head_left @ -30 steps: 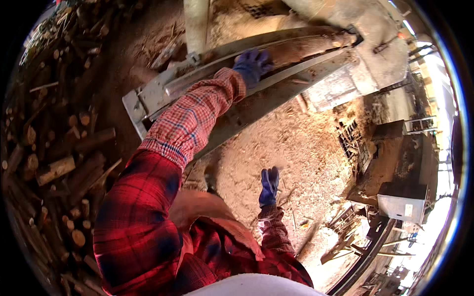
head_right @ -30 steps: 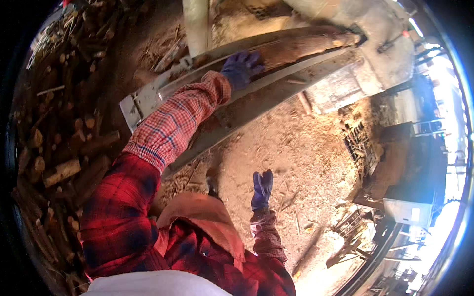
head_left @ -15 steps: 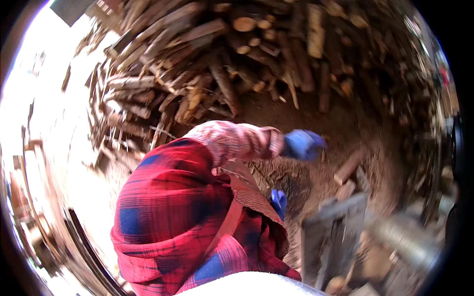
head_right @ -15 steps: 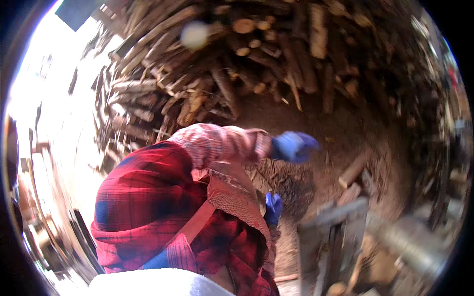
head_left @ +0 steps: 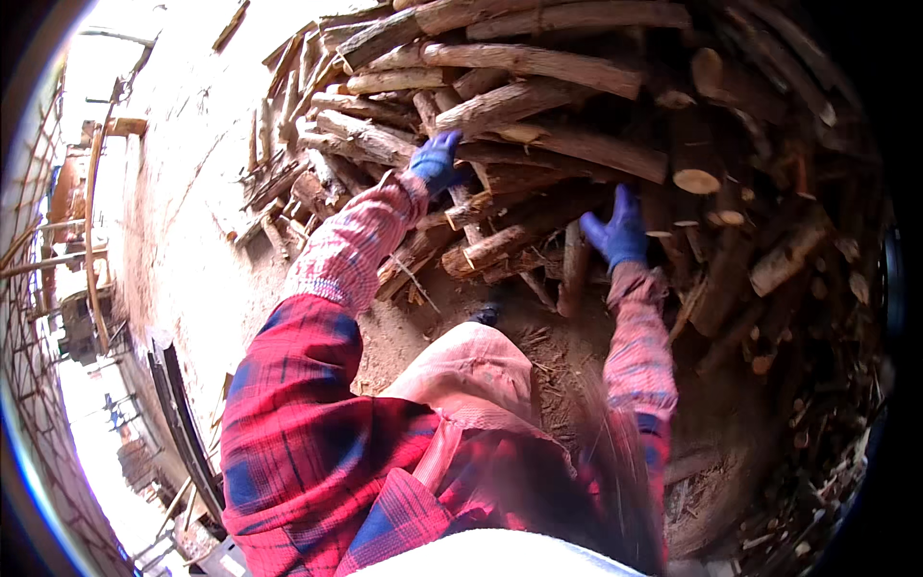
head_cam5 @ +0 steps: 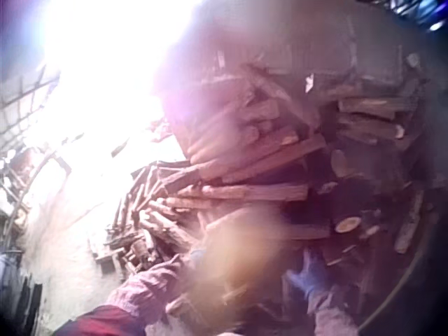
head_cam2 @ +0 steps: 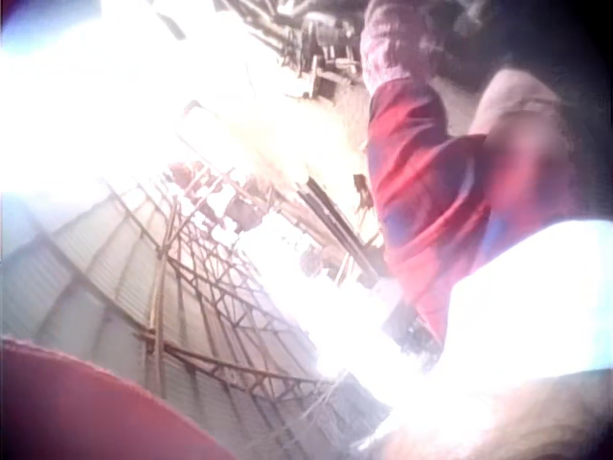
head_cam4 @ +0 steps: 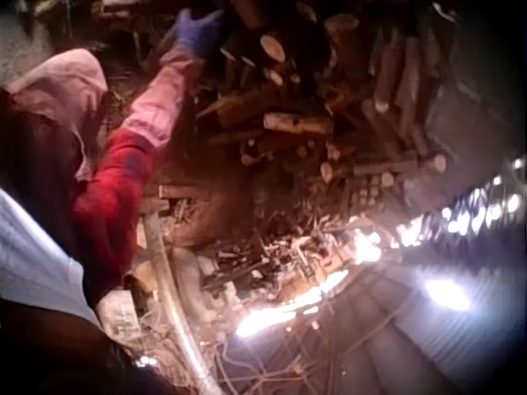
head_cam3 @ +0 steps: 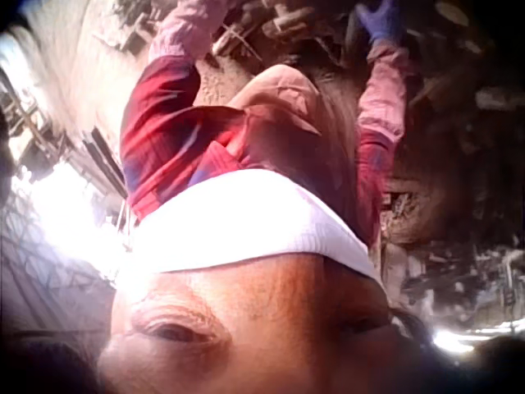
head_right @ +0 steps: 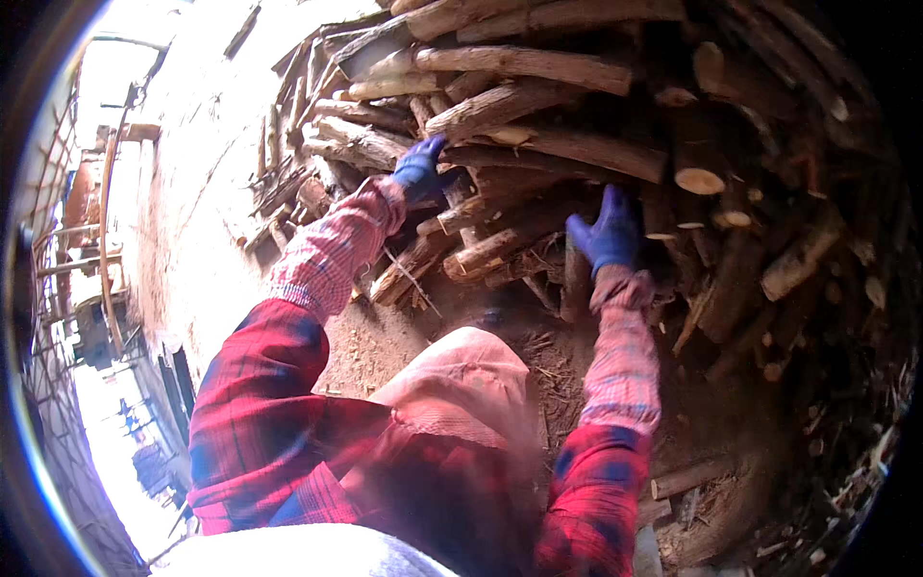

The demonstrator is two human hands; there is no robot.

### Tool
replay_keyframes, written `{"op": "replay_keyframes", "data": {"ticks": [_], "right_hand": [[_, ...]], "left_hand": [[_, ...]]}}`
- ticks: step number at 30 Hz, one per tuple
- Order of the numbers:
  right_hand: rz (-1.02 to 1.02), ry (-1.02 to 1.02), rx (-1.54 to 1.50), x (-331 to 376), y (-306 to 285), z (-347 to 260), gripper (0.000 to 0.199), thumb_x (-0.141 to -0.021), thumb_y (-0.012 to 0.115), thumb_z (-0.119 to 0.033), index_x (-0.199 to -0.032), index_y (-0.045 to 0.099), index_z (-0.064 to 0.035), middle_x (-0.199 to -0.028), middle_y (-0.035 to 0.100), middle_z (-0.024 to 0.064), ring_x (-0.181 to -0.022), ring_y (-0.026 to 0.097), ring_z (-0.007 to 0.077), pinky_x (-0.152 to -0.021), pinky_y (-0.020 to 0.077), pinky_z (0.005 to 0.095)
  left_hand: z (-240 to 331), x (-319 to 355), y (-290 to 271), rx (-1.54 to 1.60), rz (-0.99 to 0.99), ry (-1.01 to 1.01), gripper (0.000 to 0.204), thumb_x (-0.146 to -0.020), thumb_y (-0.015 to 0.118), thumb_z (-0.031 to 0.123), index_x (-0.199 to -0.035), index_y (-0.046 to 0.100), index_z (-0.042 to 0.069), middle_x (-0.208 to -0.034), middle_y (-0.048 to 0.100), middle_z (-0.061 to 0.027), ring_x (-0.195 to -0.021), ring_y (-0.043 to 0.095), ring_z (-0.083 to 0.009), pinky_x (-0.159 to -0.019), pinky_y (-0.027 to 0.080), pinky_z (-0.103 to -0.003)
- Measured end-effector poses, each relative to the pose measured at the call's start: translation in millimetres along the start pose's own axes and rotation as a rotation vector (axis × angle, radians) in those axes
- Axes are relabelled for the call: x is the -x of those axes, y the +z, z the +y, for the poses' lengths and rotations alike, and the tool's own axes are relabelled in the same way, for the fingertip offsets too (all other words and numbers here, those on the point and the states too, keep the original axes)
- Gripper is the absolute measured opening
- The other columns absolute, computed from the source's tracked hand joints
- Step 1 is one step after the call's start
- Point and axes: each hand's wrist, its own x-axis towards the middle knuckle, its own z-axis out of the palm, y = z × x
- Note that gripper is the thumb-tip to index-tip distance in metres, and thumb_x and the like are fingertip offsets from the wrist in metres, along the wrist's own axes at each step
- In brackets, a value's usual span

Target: The person picks up logs from a pile and places them into a wood processing machine. They operate the machine to cut the logs into smaller pieces and then remove the processed wood. The person repeats this cycle of loading, cutting, and unloading logs.

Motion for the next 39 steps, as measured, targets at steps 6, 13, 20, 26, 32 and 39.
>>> {"op": "replay_keyframes", "data": {"ticks": [6,13,20,26,32,39], "right_hand": [[-0.362,-0.059,0.586,-148,1,-2,0.090,-0.066,0.075,-0.034,-0.142,0.031,-0.0165,-0.144,0.034,0.0189,-0.128,0.040,0.0363,-0.105,0.0344,0.0439],[-0.501,-0.117,0.614,-185,20,29,0.065,-0.064,0.075,-0.030,-0.123,0.052,-0.0137,-0.116,0.059,0.0175,-0.107,0.057,0.0361,-0.092,0.0458,0.0438],[-0.359,0.109,0.514,-26,-113,54,0.046,-0.063,0.075,-0.030,-0.101,0.064,-0.0083,-0.097,0.066,0.0161,-0.094,0.063,0.0344,-0.083,0.0503,0.0434],[-0.176,0.797,-0.175,322,-67,48,0.086,-0.052,0.082,-0.051,-0.116,0.056,-0.0009,-0.112,0.061,0.0247,-0.103,0.060,0.0356,-0.087,0.0481,0.0416],[0.455,1.363,-1.295,641,20,-85,0.062,-0.066,0.081,-0.038,-0.106,0.063,0.0054,-0.095,0.068,0.0170,-0.090,0.064,0.0239,-0.078,0.0510,0.0365],[1.354,1.929,-1.719,864,87,-184,0.034,-0.075,0.076,-0.032,-0.091,0.070,-0.0024,-0.083,0.067,0.0086,-0.068,0.063,0.0221,-0.067,0.0513,0.0365]], "left_hand": [[-22,-129,26,-0.062,0.103,0.316,0.101,-0.060,0.079,0.043,-0.141,0.029,0.009,-0.137,0.041,-0.0172,-0.127,0.039,-0.0345,-0.104,0.035,-0.042],[19,-161,24,-0.200,-0.213,0.068,0.102,-0.061,0.080,0.043,-0.143,0.026,0.014,-0.124,0.049,-0.0216,-0.112,0.051,-0.0399,-0.092,0.044,-0.046],[86,-90,-34,1.075,-0.802,0.037,0.066,-0.085,0.064,0.042,-0.132,0.044,0.001,-0.124,0.055,-0.0124,-0.114,0.053,-0.0207,-0.096,0.043,-0.035],[178,6,44,1.319,-1.222,0.020,0.047,-0.091,0.056,0.022,-0.132,0.047,0.002,-0.122,0.057,-0.0067,-0.112,0.053,-0.0161,-0.100,0.040,-0.032],[431,155,18,1.063,-1.562,0.351,0.062,-0.082,0.067,0.020,-0.136,0.041,0.003,-0.122,0.053,-0.0046,-0.109,0.050,-0.0149,-0.095,0.040,-0.032],[644,439,22,0.845,-1.730,0.910,0.095,-0.061,0.079,0.004,-0.143,0.029,0.002,-0.131,0.048,-0.0104,-0.120,0.045,-0.0204,-0.102,0.037,-0.035]]}}
